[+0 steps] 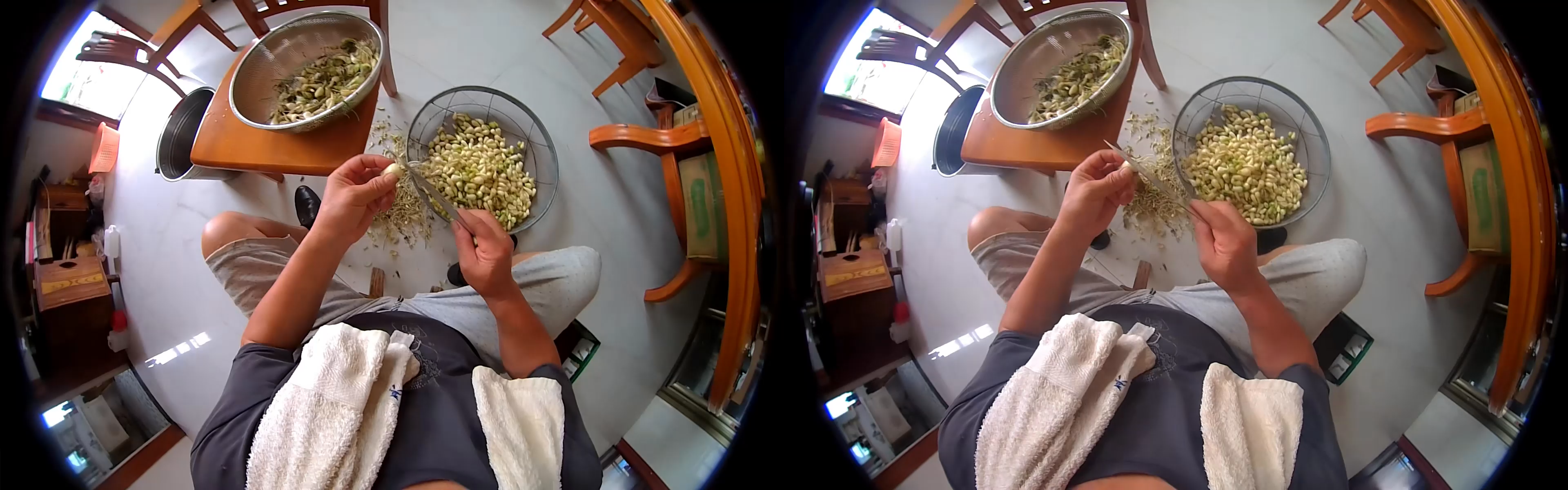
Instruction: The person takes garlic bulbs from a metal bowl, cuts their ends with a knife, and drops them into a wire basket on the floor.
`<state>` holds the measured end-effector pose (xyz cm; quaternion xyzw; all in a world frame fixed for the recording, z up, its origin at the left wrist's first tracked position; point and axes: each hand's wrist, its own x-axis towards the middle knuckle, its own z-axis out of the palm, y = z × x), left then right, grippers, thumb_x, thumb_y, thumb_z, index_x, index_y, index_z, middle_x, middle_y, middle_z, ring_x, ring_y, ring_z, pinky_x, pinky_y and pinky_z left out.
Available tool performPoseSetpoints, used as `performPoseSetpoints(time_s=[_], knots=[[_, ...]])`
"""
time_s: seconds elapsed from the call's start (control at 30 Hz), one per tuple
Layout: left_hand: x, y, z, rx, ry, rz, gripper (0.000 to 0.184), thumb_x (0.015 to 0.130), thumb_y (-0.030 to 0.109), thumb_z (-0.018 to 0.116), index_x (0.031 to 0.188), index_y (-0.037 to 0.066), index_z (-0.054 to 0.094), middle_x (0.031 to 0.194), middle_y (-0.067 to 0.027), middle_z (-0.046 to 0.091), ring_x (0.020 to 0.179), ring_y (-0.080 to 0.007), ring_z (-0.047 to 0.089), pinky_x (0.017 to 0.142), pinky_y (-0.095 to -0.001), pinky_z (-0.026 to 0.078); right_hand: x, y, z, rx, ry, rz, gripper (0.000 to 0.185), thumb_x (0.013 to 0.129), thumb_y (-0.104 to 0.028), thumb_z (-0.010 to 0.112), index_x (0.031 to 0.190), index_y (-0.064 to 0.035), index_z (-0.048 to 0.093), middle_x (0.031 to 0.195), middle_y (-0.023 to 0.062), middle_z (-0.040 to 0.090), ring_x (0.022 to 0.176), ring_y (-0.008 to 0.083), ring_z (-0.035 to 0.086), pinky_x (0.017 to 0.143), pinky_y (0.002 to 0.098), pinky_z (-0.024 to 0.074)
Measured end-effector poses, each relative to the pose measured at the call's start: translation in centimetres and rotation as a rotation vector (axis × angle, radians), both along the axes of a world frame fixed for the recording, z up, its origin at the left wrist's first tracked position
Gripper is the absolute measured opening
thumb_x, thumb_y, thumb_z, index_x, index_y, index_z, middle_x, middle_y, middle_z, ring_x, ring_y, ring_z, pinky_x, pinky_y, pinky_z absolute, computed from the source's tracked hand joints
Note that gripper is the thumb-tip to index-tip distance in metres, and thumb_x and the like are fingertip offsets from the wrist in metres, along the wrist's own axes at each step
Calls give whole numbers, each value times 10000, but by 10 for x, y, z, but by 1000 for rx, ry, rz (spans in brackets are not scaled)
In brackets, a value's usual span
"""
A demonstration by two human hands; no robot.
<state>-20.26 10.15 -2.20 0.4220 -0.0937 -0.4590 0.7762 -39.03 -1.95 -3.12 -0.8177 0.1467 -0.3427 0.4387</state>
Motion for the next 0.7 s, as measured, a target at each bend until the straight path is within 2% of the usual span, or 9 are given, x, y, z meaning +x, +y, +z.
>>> performPoseSetpoints(time_s=[0.07,0.37,0.7], knots=[[-6,0,-8,-7,21,-49,139,855,42,631,986,15,598,768,-46,619,629,-110,565,540,-234,437,-1,-3,-4,-30,20,5,233,793,34,595,1021,-4,622,870,129,617,714,258,617,638,310,493],[-13,-2,-26,-24,166,-53,52,871,32,596,913,37,565,814,-55,622,654,-132,565,589,-266,447,-1,-5,-13,-89,104,6,305,730,21,605,1030,-26,626,901,124,599,758,296,601,662,357,488],[-18,0,-28,-56,201,-24,105,859,11,598,942,62,559,830,-60,625,677,-148,575,601,-269,444,2,-1,-11,-191,144,-17,322,712,5,622,1030,-42,625,895,108,585,750,293,597,658,359,490]])
